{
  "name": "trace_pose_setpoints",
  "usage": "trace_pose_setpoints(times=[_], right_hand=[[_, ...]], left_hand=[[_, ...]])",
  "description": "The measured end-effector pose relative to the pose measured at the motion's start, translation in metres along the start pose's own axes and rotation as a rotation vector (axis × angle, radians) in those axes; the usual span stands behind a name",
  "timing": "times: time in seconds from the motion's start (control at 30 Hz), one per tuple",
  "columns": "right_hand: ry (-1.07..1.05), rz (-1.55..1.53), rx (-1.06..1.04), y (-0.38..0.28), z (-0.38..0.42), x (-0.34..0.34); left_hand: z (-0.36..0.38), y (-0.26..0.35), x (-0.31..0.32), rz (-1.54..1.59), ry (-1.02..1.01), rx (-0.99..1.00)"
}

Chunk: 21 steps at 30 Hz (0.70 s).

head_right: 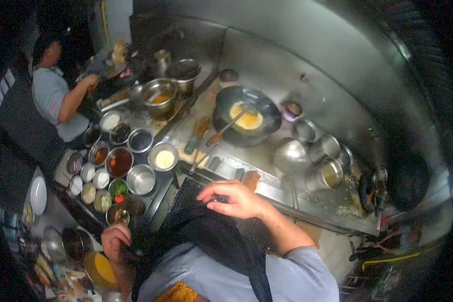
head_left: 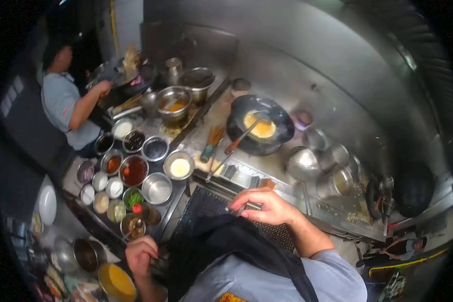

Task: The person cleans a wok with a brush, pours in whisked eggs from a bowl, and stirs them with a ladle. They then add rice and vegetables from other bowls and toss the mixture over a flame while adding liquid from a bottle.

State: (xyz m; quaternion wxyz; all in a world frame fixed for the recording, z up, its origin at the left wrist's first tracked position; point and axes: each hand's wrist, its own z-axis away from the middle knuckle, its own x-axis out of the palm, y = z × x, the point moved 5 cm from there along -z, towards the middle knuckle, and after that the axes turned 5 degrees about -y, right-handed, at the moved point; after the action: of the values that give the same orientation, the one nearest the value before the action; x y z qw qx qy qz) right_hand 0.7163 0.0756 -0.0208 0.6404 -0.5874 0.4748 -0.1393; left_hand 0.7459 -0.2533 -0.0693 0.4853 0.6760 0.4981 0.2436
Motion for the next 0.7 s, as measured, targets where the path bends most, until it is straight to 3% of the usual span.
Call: trace_pose_setpoints(times=[0.07,0.1,0.17,0.27,0.47,0.57,0.7], right_hand=[[-0.018,-0.033,-0.034,0.004,-0.002,0.000],[-0.024,-0.021,-0.061,0.004,-0.003,0.004],[0.047,-0.048,-0.059,0.007,0.013,-0.007],[0.305,-0.189,0.121,0.022,0.070,-0.014],[1.022,-0.239,0.285,0.032,0.230,0.061],[1.438,-0.551,0.206,0.048,0.267,0.141],[1.578,-0.634,0.189,0.068,0.262,0.174]], left_hand=[[0.010,-0.005,0.008,0.214,0.204,0.029],[0.004,-0.007,0.004,0.216,0.183,0.025],[-0.044,0.002,0.010,0.116,-0.069,0.083],[-0.121,0.008,0.043,0.164,-0.367,0.188],[-0.209,0.003,0.221,0.366,-1.047,0.386],[-0.205,0.008,0.272,0.400,-1.208,0.402],[-0.201,-0.008,0.284,0.420,-1.234,0.408]])
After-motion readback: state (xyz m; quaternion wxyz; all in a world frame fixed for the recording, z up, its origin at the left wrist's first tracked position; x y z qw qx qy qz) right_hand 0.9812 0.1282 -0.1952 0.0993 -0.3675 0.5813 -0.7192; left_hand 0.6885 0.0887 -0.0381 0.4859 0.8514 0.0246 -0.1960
